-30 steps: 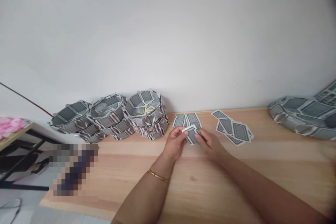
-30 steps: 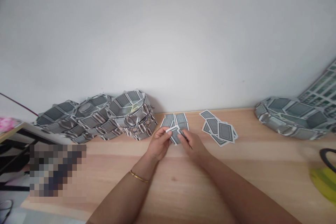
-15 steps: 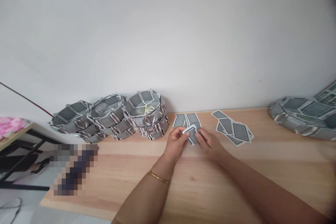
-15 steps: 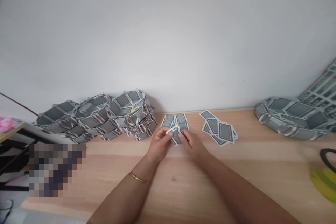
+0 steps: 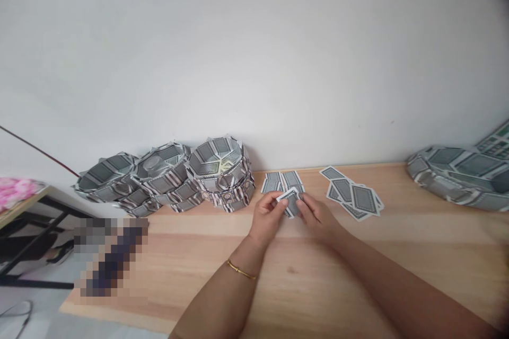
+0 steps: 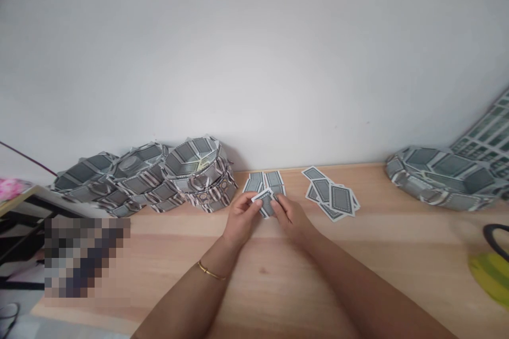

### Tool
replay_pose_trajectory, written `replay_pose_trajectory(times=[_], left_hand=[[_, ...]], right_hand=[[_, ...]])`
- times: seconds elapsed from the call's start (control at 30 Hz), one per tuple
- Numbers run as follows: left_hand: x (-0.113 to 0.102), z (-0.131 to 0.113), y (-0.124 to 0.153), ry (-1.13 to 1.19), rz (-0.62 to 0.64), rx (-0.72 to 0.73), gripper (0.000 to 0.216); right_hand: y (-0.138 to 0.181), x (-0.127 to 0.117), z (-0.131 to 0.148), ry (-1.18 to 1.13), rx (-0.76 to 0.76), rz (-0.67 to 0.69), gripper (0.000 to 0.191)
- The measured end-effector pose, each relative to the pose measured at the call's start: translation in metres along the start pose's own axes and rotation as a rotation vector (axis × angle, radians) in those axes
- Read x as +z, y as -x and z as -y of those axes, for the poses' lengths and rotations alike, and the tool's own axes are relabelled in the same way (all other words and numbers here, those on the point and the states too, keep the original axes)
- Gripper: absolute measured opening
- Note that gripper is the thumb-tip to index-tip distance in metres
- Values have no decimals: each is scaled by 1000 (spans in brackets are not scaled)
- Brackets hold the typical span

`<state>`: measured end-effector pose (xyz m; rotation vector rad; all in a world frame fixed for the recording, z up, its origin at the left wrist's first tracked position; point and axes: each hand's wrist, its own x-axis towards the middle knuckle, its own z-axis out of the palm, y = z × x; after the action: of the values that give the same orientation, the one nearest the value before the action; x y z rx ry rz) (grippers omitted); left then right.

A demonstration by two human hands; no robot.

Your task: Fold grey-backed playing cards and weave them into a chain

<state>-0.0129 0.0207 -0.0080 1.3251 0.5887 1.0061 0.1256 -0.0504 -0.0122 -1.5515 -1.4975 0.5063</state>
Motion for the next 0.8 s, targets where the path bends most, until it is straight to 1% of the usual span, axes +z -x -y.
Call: replay_pose_trajectory(times=[0.17, 0.33, 0.43, 0.57, 0.7, 0.8], left_hand=[[0, -2, 1, -28, 10, 12, 24], [1, -4, 1, -9, 31, -33, 27], [0, -2, 0, -33, 29, -56, 29], [-1, 2, -2, -66, 32, -51, 30], [-1, 2, -1, -77, 45, -25, 28], [0, -1, 0, -70, 22, -14, 27]], right_hand=[[0, 0, -1, 1, 14, 7, 29], [0, 1, -2, 27, -4, 13, 29], [0, 1, -1, 21, 1, 11, 24], [0, 0, 0, 15, -13, 6, 19], [0, 0, -1, 45, -15, 14, 20], [0, 1, -2, 58, -10, 14, 24]])
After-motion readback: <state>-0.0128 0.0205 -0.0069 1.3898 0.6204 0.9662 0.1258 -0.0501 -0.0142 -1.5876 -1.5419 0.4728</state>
